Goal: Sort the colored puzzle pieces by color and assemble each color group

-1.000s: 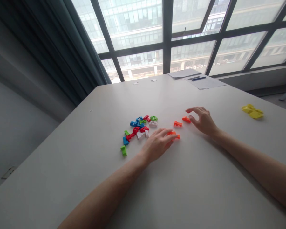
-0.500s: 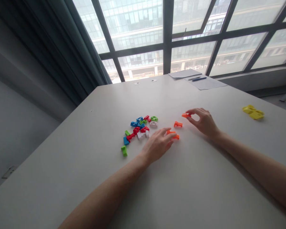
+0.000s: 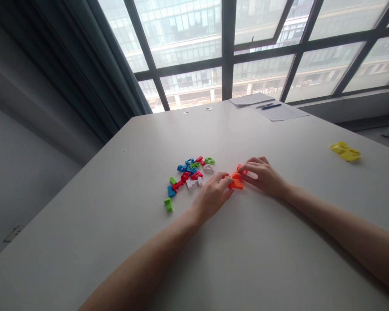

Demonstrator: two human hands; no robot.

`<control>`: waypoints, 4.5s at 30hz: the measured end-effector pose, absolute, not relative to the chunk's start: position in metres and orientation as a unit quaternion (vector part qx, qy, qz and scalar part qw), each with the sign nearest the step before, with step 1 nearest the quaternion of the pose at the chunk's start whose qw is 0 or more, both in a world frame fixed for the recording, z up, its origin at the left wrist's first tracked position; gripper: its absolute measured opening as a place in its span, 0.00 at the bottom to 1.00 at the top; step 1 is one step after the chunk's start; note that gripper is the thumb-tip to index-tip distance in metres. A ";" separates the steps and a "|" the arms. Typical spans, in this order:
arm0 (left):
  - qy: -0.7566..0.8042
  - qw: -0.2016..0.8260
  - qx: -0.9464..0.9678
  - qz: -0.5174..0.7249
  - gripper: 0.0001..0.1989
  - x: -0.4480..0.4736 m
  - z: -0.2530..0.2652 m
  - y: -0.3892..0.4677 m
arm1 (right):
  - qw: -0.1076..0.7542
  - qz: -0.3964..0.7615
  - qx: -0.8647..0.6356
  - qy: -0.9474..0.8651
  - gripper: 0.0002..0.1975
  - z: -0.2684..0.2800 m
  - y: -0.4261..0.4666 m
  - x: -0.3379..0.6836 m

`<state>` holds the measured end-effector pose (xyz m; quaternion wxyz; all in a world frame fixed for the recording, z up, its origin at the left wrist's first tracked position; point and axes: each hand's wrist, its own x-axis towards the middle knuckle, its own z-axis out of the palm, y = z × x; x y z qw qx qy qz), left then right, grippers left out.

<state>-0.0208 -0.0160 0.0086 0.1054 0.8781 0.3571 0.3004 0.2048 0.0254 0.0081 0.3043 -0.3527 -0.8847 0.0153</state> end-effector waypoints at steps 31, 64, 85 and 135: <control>0.426 0.119 0.839 0.316 0.11 -0.023 0.007 -0.014 | 0.287 0.049 -0.308 -0.906 0.10 0.011 0.021 0.200; 0.449 0.124 0.816 0.342 0.13 -0.022 0.010 -0.015 | 0.321 -0.014 -0.460 -0.827 0.07 0.000 0.038 0.218; 0.469 0.098 0.817 0.321 0.12 -0.020 0.015 -0.020 | 0.314 0.003 -0.417 -0.853 0.09 -0.003 0.045 0.208; 0.430 0.112 0.857 0.259 0.20 -0.021 0.010 -0.015 | 0.286 0.072 -0.386 -0.874 0.11 -0.001 0.040 0.209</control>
